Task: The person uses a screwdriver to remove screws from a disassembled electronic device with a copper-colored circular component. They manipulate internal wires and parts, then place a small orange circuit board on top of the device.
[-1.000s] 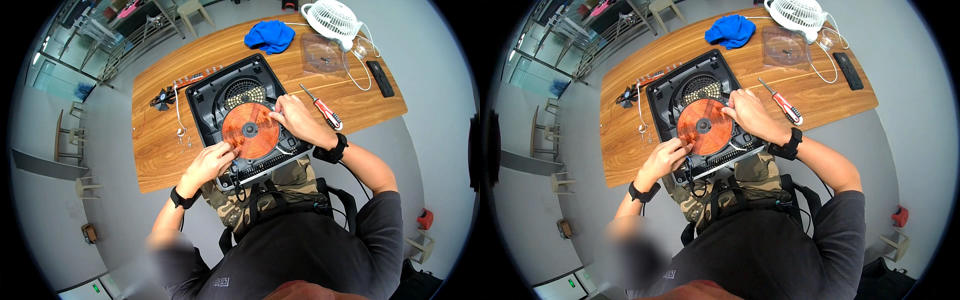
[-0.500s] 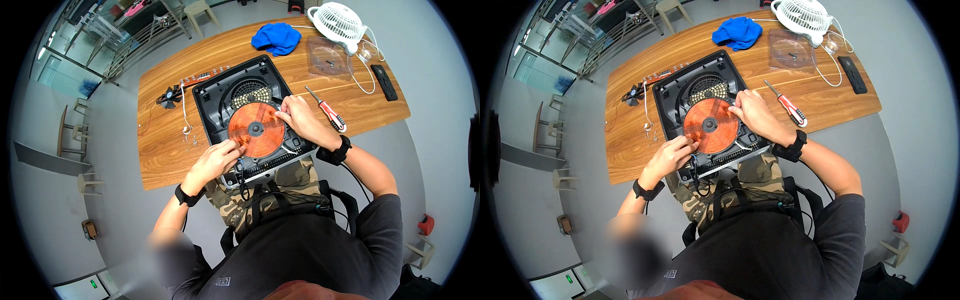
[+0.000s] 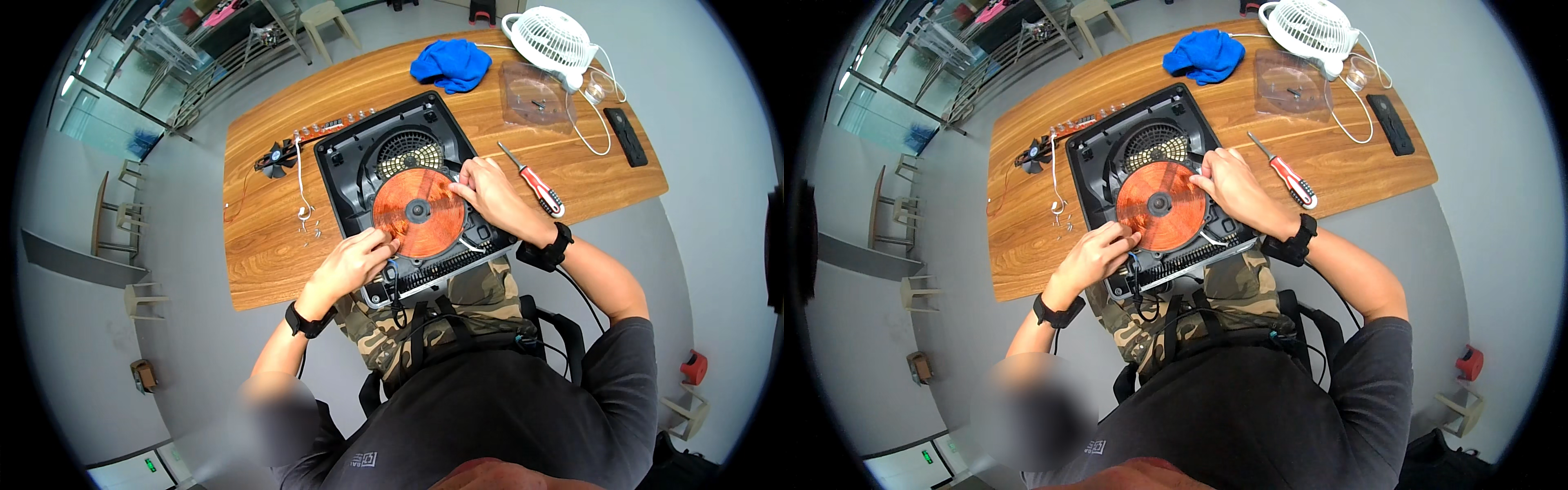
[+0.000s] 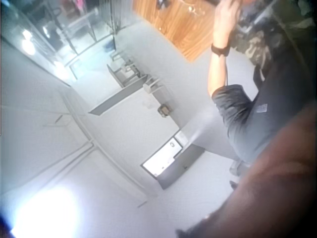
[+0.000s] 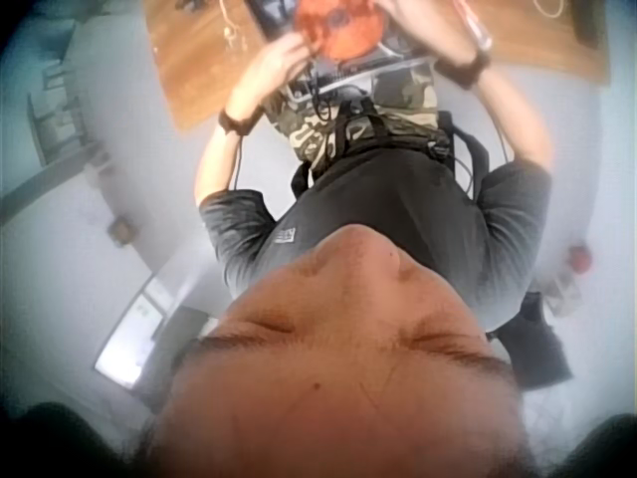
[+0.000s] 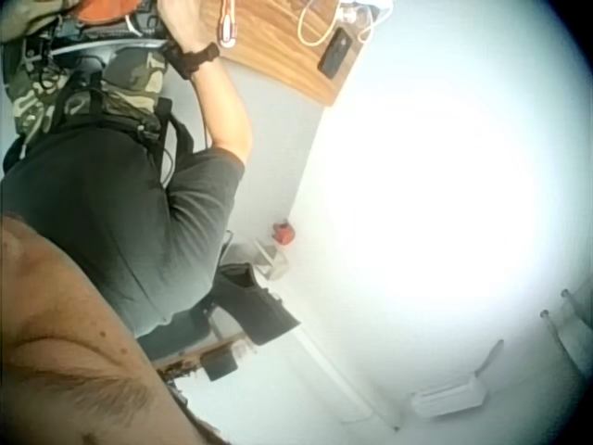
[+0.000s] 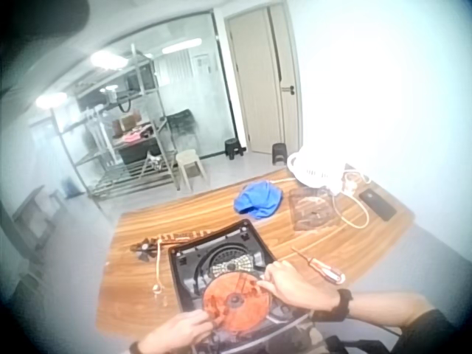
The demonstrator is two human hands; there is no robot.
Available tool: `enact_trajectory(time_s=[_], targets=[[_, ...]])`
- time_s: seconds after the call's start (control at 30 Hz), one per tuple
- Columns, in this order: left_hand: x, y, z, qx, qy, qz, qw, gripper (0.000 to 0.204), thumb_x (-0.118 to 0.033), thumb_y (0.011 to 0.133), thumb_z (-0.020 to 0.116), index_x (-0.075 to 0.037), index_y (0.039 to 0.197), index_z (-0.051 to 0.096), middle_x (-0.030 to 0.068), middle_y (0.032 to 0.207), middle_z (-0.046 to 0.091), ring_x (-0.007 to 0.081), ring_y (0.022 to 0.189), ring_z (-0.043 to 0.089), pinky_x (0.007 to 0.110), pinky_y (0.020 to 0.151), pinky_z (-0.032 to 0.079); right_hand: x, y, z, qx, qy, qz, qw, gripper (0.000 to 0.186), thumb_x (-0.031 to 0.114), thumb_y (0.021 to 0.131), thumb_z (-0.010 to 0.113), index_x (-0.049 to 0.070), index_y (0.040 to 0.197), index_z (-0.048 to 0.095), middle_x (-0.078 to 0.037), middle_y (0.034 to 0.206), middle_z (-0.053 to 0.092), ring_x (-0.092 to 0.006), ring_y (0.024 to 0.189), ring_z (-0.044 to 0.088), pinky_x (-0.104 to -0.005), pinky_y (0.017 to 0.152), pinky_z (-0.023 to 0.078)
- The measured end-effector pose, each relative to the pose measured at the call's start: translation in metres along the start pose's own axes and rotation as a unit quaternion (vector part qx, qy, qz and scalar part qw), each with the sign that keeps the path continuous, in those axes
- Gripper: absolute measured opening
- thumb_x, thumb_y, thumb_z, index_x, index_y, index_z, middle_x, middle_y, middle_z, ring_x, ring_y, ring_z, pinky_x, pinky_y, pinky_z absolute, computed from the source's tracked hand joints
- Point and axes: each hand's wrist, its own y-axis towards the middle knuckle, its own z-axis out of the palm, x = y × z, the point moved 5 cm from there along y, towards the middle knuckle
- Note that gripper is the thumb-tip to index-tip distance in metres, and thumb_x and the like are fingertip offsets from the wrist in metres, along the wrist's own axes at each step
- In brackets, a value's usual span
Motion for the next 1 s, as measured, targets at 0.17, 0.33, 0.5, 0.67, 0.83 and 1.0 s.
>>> enact_trajectory(time_s=[0.17, 0.33, 0.5, 0.67, 0.83, 1.0], targets=[[-0.0003, -0.0002, 0.0002, -0.001, 0.009, 0.003, 1.0, 0.035, 0.003, 0.081, 0.077, 0.001, 0.115, 0.071, 0.0105, 0.099, 0.061, 0.0301, 0.09, 0.066, 0.041, 0.077, 0.057, 0.0, 0.0001, -0.0009, -0.003, 0.004, -0.004, 1.0, 0.031, 0.025, 0.096, 0.076, 0.001, 0.088, 0.058, -0.018, 0.091, 0.064, -0.0391, 0.095, 0.058, -0.0468, 0.086, 0.047], [-0.0011, 0.0002, -0.001, 0.003, 0.013, -0.001, 1.0, 0.037, 0.002, 0.08, 0.078, 0.001, 0.116, 0.07, 0.0104, 0.1, 0.061, 0.0305, 0.09, 0.066, 0.042, 0.077, 0.057, 0.0008, 0.0002, -0.0027, 0.003, 0.004, 0.002, 1.0, 0.032, 0.026, 0.096, 0.076, 0.001, 0.088, 0.059, -0.018, 0.091, 0.063, -0.039, 0.095, 0.058, -0.0469, 0.085, 0.047], [-0.0009, -0.0022, 0.0, 0.0, 0.021, -0.003, 1.0, 0.039, 0.003, 0.078, 0.077, 0.0, 0.117, 0.07, 0.0105, 0.1, 0.061, 0.0306, 0.091, 0.066, 0.042, 0.078, 0.058, 0.0016, 0.0006, -0.003, 0.006, 0.008, 0.008, 1.0, 0.032, 0.026, 0.096, 0.077, 0.001, 0.087, 0.059, -0.018, 0.089, 0.063, -0.0386, 0.094, 0.058, -0.047, 0.085, 0.047], [0.0002, -0.0011, -0.0001, -0.009, 0.018, -0.001, 1.0, 0.039, 0.004, 0.078, 0.077, 0.0, 0.115, 0.07, 0.0102, 0.099, 0.06, 0.0304, 0.09, 0.066, 0.041, 0.077, 0.058, -0.0009, 0.0, -0.0033, 0.003, 0.012, 0.004, 1.0, 0.032, 0.025, 0.096, 0.077, 0.001, 0.086, 0.059, -0.017, 0.088, 0.063, -0.038, 0.093, 0.057, -0.0466, 0.083, 0.046], [-0.0022, 0.0, -0.0026, -0.015, 0.03, 0.005, 0.999, 0.037, 0.004, 0.078, 0.077, 0.0, 0.115, 0.07, 0.0096, 0.097, 0.06, 0.0301, 0.088, 0.066, 0.041, 0.076, 0.057, -0.0027, -0.0006, -0.0018, -0.004, 0.025, -0.004, 1.0, 0.031, 0.026, 0.096, 0.076, 0.002, 0.086, 0.059, -0.016, 0.087, 0.062, -0.0369, 0.091, 0.056, -0.0462, 0.082, 0.045], [-0.0012, -0.0003, -0.0009, -0.015, 0.035, 0.011, 0.999, 0.036, 0.004, 0.079, 0.077, 0.0, 0.114, 0.07, 0.0097, 0.097, 0.06, 0.0297, 0.087, 0.066, 0.041, 0.075, 0.057, -0.0024, 0.0, -0.0023, 0.001, 0.022, 0.001, 1.0, 0.031, 0.026, 0.097, 0.076, 0.002, 0.085, 0.059, -0.014, 0.084, 0.059, -0.0344, 0.086, 0.054, -0.0456, 0.081, 0.044]])
